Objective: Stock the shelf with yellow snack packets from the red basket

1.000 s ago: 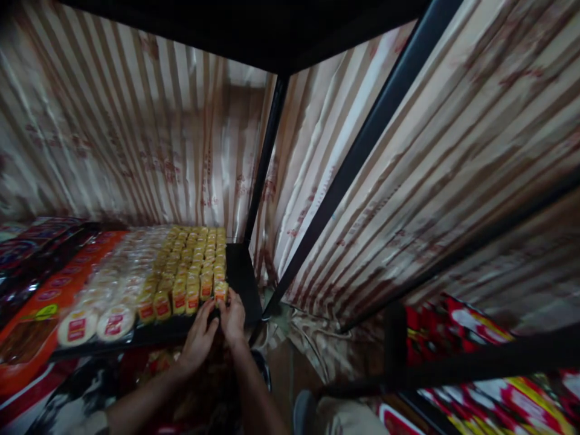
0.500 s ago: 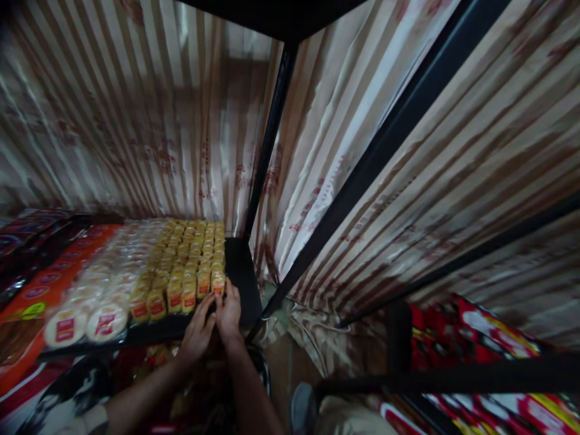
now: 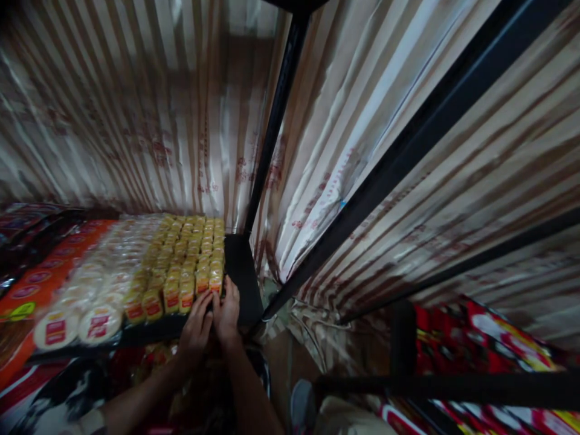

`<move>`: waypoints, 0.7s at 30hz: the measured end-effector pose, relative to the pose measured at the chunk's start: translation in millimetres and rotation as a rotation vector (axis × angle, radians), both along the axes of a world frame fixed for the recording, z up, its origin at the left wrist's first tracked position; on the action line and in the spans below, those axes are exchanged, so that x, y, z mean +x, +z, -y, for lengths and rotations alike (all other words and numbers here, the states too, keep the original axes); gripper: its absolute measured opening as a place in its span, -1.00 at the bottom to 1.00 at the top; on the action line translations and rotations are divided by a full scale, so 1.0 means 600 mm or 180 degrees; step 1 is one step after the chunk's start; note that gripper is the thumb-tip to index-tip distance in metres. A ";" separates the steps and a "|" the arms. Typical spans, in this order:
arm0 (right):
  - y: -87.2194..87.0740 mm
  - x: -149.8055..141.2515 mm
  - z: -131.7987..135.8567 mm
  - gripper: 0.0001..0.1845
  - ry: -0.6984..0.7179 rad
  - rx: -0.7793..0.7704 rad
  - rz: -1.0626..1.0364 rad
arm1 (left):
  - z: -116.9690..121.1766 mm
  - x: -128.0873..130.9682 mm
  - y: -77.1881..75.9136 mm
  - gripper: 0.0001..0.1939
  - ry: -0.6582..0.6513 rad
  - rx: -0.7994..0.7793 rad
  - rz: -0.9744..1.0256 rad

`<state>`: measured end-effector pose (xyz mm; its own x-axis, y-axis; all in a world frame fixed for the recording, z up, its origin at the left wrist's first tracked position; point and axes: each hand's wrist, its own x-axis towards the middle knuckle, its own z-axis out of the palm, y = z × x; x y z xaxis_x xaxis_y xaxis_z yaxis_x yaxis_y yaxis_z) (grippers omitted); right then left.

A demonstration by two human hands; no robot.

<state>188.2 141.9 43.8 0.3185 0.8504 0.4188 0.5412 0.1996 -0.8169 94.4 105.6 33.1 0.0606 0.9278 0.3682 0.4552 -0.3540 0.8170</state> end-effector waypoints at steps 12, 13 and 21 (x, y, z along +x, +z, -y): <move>0.003 -0.002 -0.002 -0.59 0.0201 -0.0323 0.0120 | -0.006 -0.001 -0.003 -0.55 -0.0071 0.0069 -0.0432; 0.003 -0.002 -0.001 -0.59 0.0196 -0.0316 0.0151 | -0.004 -0.001 0.001 -0.55 -0.0065 0.0054 -0.0460; 0.020 -0.007 0.022 -0.49 0.0057 -0.0155 -0.0099 | 0.075 -0.045 0.027 -0.62 -0.0230 -0.0427 -0.0728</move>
